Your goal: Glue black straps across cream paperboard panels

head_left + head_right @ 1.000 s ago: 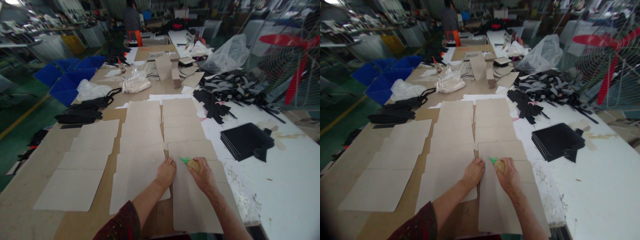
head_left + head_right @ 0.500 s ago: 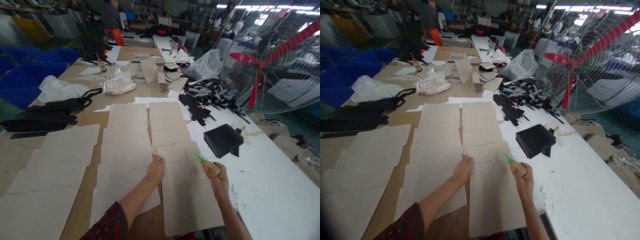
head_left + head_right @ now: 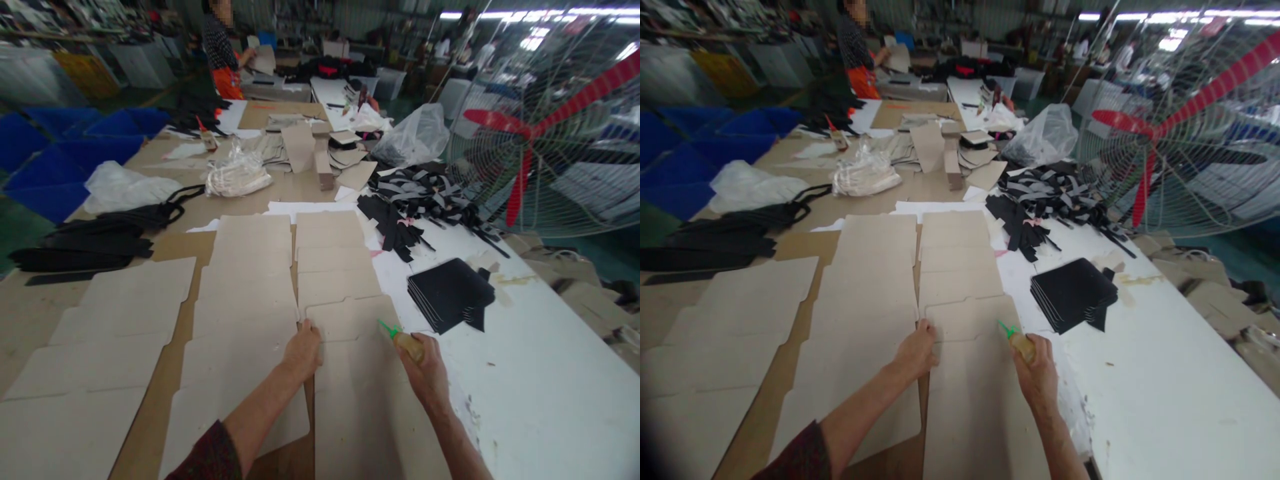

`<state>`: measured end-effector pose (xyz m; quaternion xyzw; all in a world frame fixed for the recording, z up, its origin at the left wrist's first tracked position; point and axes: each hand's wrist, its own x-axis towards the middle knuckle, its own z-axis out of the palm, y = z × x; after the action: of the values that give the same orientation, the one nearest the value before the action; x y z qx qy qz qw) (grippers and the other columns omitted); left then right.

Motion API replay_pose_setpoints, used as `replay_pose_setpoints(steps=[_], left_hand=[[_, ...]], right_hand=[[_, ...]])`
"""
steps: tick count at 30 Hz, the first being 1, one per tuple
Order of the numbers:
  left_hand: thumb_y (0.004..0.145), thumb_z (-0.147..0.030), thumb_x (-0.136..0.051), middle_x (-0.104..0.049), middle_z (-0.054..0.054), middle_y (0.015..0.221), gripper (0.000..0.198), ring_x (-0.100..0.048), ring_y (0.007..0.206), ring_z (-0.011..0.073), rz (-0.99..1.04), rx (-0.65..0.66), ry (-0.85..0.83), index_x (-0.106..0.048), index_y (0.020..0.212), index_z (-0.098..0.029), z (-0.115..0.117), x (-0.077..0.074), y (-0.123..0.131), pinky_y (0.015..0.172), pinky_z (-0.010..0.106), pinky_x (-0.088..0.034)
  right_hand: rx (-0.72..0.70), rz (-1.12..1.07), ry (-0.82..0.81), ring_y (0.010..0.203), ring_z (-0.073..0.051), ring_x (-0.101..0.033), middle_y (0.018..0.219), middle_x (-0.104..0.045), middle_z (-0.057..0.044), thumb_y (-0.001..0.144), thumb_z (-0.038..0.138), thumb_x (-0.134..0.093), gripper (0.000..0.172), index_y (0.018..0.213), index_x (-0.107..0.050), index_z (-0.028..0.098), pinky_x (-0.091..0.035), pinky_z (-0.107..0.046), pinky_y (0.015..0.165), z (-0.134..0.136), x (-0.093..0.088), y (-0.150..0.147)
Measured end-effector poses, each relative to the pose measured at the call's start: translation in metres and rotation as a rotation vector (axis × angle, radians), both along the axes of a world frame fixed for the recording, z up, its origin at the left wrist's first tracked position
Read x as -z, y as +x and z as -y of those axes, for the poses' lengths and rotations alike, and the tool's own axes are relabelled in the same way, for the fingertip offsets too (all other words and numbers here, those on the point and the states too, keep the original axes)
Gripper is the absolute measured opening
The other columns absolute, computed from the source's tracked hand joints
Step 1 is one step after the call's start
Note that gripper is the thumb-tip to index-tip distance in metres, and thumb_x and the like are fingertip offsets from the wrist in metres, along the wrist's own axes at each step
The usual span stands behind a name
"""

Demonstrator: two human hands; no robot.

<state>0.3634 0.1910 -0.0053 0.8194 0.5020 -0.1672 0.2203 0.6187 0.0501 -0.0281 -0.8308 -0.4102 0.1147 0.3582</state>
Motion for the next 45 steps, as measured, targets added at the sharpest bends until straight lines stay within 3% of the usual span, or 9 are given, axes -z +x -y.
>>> replay_pose_setpoints(steps=[7,13,18,26,33,37,40,43,45], left_hand=[[0.080,-0.012,-0.057,-0.049,0.019,0.127,0.032,-0.066,0.101,0.0242,-0.007,-0.001,-0.012,-0.058,0.112,-0.008,-0.003,0.000,0.003,0.088,0.033,-0.054],[0.074,-0.009,-0.063,-0.049,0.016,0.127,0.040,-0.066,0.099,0.0227,-0.005,-0.014,-0.009,-0.056,0.114,-0.010,-0.005,0.003,0.000,0.088,0.032,-0.053],[0.073,-0.008,-0.064,-0.051,0.013,0.129,0.045,-0.061,0.109,0.0218,-0.026,-0.014,0.013,-0.055,0.117,-0.015,-0.006,0.000,0.003,0.091,0.030,-0.052],[0.067,-0.016,-0.077,-0.029,0.018,0.156,0.078,-0.025,0.145,0.0332,-0.048,0.016,0.044,-0.044,0.137,-0.017,-0.017,-0.002,0.006,0.115,0.048,-0.029],[0.058,-0.025,-0.087,-0.036,0.022,0.151,0.088,-0.031,0.141,0.0337,-0.058,0.047,0.056,-0.047,0.135,-0.013,-0.026,0.003,0.007,0.116,0.045,-0.026],[0.058,-0.027,-0.088,-0.044,0.021,0.144,0.079,-0.041,0.134,0.0328,-0.057,0.066,0.053,-0.054,0.128,-0.013,-0.031,-0.003,0.008,0.111,0.041,-0.035],[0.073,-0.031,-0.077,-0.055,0.017,0.130,0.048,-0.050,0.125,0.0298,-0.047,0.078,0.051,-0.063,0.115,-0.014,-0.038,-0.006,0.007,0.105,0.038,-0.042],[0.084,-0.020,-0.061,-0.061,0.015,0.115,0.021,-0.057,0.114,0.0263,-0.041,0.090,0.049,-0.068,0.102,-0.014,-0.045,-0.005,0.005,0.100,0.036,-0.047],[0.084,-0.010,-0.054,-0.062,0.015,0.111,0.021,-0.059,0.110,0.0249,-0.040,0.096,0.050,-0.069,0.098,-0.014,-0.049,-0.003,0.005,0.096,0.035,-0.049]], right_hand=[[-0.043,0.045,-0.106,0.090,-0.023,-0.060,0.108,-0.058,-0.005,0.079,0.055,-0.059,0.040,0.106,-0.055,0.026,-0.048,-0.038,0.079,0.002,-0.017,0.015],[0.023,-0.250,-0.023,0.090,-0.023,-0.060,0.100,-0.061,-0.004,0.070,0.057,-0.069,0.053,0.107,-0.056,0.022,-0.049,-0.036,0.079,0.001,0.000,0.007],[0.206,-0.545,0.103,0.076,-0.020,-0.059,0.090,-0.063,-0.002,0.065,0.058,-0.073,0.067,0.116,-0.053,0.019,-0.049,-0.032,0.066,-0.035,0.001,-0.005],[-0.053,-0.115,0.121,0.090,-0.023,-0.056,0.099,-0.057,-0.005,0.071,0.053,-0.067,0.049,0.107,-0.056,0.021,-0.048,-0.038,0.080,-0.089,-0.005,0.007],[-0.171,0.042,0.029,0.085,-0.022,-0.057,0.105,-0.056,-0.007,0.077,0.050,-0.060,0.041,0.107,-0.055,0.023,-0.048,-0.037,0.075,-0.105,0.001,0.012],[-0.159,0.120,-0.041,0.080,-0.021,-0.058,0.107,-0.056,-0.006,0.077,0.050,-0.059,0.039,0.106,-0.055,0.024,-0.046,-0.035,0.068,-0.106,-0.003,0.019],[-0.152,0.125,-0.076,0.082,-0.022,-0.059,0.107,-0.056,-0.006,0.077,0.050,-0.058,0.040,0.108,-0.055,0.025,-0.046,-0.035,0.068,-0.104,-0.009,0.022],[-0.166,0.096,-0.070,0.084,-0.022,-0.059,0.105,-0.057,-0.006,0.077,0.051,-0.059,0.039,0.106,-0.055,0.024,-0.047,-0.036,0.072,-0.102,-0.012,0.024],[-0.182,0.067,-0.053,0.084,-0.022,-0.059,0.103,-0.057,-0.005,0.076,0.051,-0.059,0.039,0.104,-0.056,0.024,-0.048,-0.037,0.074,-0.101,-0.011,0.022]])
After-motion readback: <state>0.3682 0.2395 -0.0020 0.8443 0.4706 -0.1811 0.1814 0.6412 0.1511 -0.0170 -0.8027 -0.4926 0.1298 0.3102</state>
